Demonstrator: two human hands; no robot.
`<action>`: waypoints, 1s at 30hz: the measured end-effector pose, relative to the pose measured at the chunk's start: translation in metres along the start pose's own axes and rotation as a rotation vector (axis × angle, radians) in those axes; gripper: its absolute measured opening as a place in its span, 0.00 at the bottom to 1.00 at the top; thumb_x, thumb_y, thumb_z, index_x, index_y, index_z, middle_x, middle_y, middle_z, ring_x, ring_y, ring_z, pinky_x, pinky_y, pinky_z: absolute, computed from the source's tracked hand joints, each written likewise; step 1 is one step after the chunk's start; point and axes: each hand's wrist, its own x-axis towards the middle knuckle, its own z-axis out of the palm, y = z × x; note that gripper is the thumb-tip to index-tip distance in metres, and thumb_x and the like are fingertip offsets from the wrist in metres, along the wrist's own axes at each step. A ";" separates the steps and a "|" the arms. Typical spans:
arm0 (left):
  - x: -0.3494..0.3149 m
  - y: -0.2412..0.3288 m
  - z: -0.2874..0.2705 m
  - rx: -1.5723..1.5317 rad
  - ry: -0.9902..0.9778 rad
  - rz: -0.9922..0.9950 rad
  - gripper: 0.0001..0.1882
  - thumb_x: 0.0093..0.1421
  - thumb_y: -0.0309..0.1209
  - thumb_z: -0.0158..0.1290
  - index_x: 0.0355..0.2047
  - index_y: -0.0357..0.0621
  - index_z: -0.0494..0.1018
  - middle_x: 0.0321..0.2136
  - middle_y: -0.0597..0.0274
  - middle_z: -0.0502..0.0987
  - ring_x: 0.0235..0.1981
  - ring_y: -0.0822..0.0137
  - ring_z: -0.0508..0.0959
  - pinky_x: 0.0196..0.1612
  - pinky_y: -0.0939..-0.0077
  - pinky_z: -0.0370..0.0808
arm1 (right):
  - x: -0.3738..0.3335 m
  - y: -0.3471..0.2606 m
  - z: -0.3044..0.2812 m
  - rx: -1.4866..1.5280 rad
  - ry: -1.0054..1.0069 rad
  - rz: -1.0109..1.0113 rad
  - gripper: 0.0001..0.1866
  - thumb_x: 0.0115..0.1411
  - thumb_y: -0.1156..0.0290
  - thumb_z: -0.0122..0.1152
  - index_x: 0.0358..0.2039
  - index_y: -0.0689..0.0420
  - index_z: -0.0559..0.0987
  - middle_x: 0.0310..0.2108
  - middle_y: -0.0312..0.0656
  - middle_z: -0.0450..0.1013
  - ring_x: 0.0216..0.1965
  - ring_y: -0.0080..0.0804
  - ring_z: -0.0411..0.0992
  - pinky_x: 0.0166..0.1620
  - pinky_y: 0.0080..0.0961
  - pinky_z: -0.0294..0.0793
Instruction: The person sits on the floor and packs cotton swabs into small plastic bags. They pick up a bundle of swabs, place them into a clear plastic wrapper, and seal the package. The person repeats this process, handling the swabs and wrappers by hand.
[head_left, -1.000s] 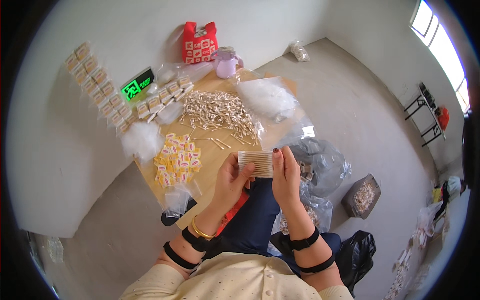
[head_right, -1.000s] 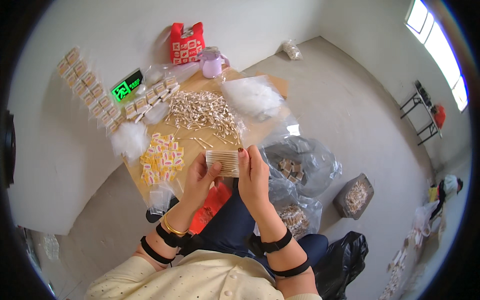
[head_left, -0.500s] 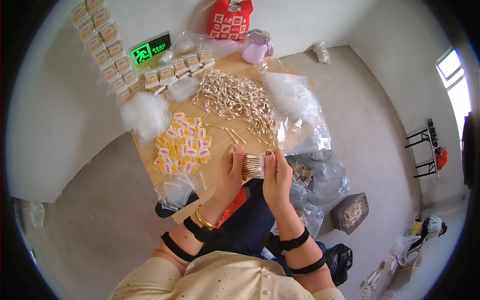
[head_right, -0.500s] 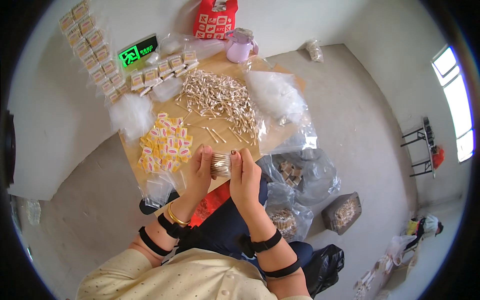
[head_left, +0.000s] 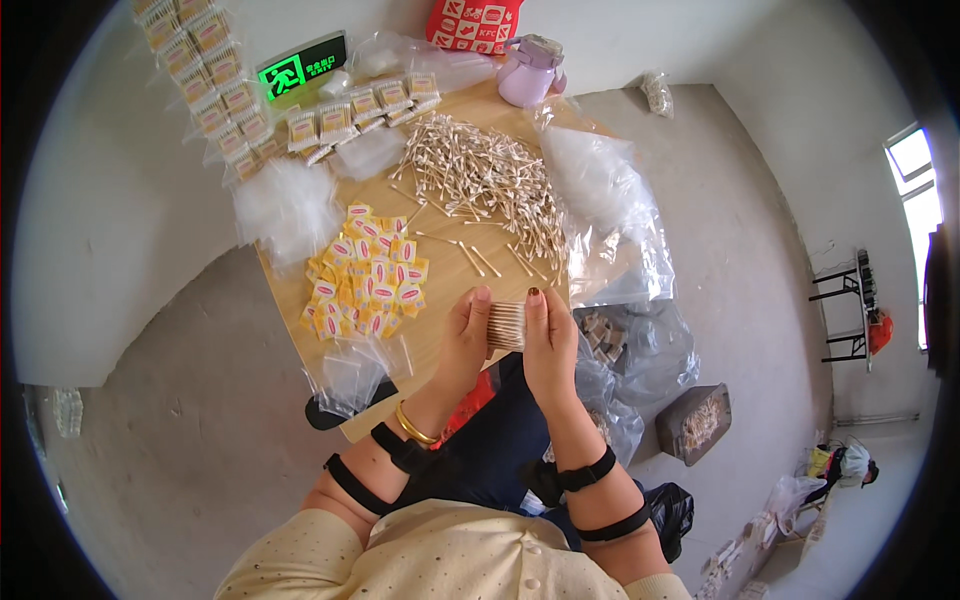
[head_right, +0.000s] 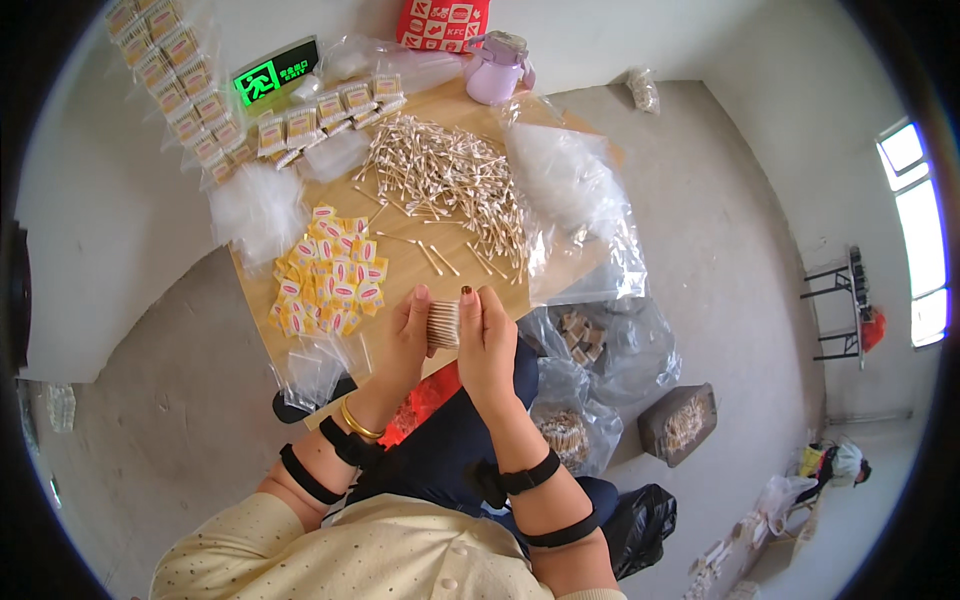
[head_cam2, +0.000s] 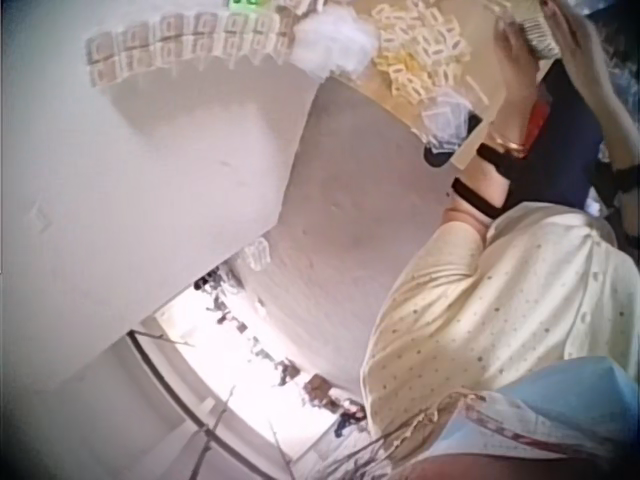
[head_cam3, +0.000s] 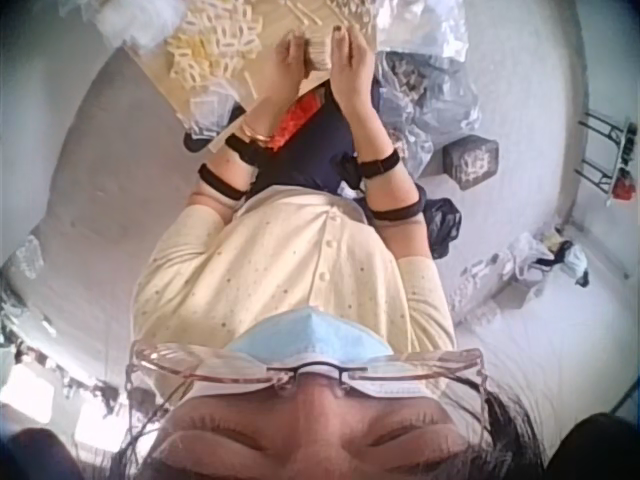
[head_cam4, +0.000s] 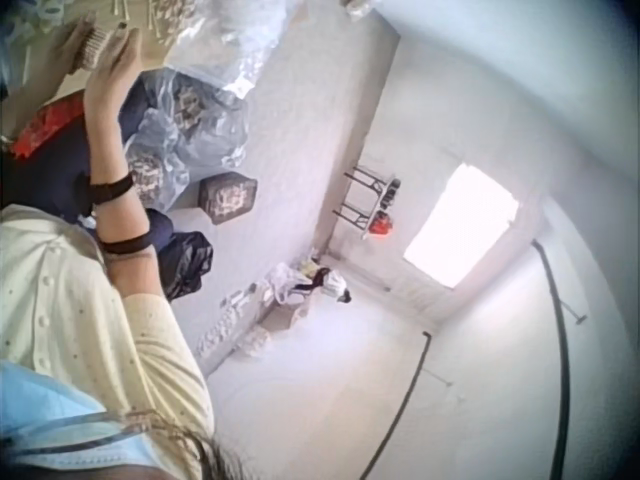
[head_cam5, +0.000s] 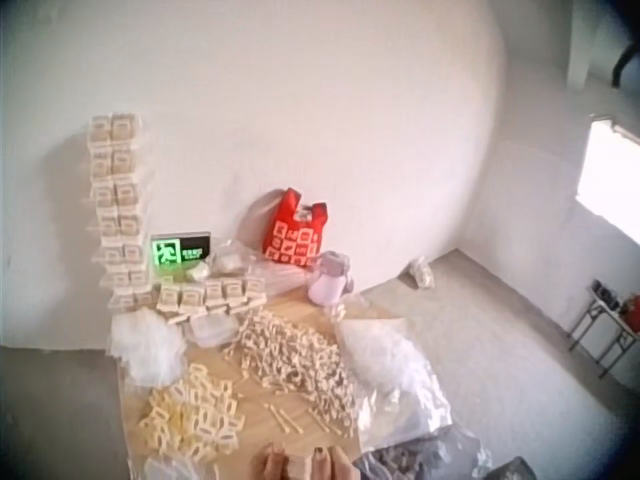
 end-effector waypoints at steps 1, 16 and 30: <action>0.001 -0.004 -0.004 0.019 -0.021 -0.045 0.24 0.73 0.50 0.37 0.31 0.44 0.69 0.18 0.71 0.68 0.16 0.79 0.68 0.18 0.82 0.65 | 0.000 0.004 0.001 -0.012 0.001 0.007 0.19 0.71 0.65 0.48 0.25 0.62 0.63 0.17 0.49 0.59 0.18 0.35 0.55 0.24 0.32 0.59; -0.016 -0.062 -0.073 0.149 0.143 -0.236 0.31 0.71 0.57 0.35 0.43 0.39 0.70 0.29 0.58 0.79 0.21 0.77 0.73 0.20 0.85 0.64 | 0.018 0.091 0.026 -0.674 -0.084 -0.271 0.13 0.67 0.63 0.54 0.27 0.55 0.69 0.18 0.49 0.71 0.22 0.53 0.72 0.25 0.46 0.68; -0.024 -0.056 -0.055 0.187 -0.082 -0.359 0.26 0.71 0.52 0.41 0.47 0.40 0.72 0.31 0.61 0.80 0.31 0.72 0.78 0.32 0.78 0.73 | 0.021 0.107 0.013 -0.624 0.040 -0.106 0.15 0.69 0.61 0.50 0.28 0.57 0.69 0.19 0.53 0.71 0.24 0.57 0.72 0.27 0.47 0.69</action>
